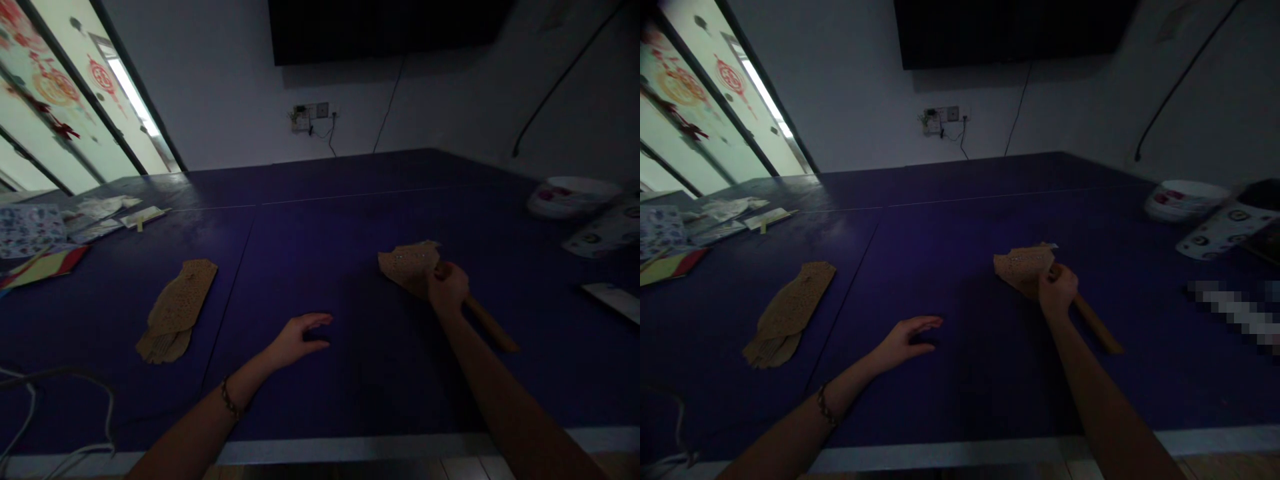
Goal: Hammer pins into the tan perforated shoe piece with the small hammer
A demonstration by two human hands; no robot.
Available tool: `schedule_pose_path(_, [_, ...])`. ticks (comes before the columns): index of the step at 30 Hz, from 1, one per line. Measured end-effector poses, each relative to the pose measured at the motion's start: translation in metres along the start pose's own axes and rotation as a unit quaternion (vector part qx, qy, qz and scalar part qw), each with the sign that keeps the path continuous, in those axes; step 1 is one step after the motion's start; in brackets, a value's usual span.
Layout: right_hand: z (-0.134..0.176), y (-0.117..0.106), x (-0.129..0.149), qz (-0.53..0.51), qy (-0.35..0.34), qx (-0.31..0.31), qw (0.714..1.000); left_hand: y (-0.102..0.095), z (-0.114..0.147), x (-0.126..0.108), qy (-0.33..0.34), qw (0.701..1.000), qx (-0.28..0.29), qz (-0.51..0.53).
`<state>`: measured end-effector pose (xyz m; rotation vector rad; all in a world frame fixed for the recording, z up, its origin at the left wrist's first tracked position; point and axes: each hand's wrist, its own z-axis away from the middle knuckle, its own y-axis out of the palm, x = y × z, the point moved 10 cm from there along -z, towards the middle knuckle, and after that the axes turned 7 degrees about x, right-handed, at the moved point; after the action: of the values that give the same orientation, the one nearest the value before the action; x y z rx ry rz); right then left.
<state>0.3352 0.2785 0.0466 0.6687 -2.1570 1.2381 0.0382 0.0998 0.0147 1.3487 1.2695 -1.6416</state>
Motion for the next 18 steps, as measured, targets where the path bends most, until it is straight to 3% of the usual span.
schedule_pose_path(3, [0.002,0.000,-0.016,-0.100,0.074,-0.023,0.992,-0.001,0.000,0.001,0.000,1.000,-0.003,0.003])
schedule_pose_path(8, [0.012,0.029,-0.010,-0.307,0.104,0.063,0.944,-0.002,0.000,0.000,-0.001,1.000,-0.008,0.009])
schedule_pose_path(14, [0.051,0.055,0.037,-0.471,0.107,0.166,0.860,-0.007,-0.002,0.012,-0.019,0.992,-0.041,0.116])
schedule_pose_path(18, [0.100,0.083,0.088,-0.522,0.118,0.253,0.806,-0.026,-0.003,0.023,-0.032,0.952,-0.152,0.265])
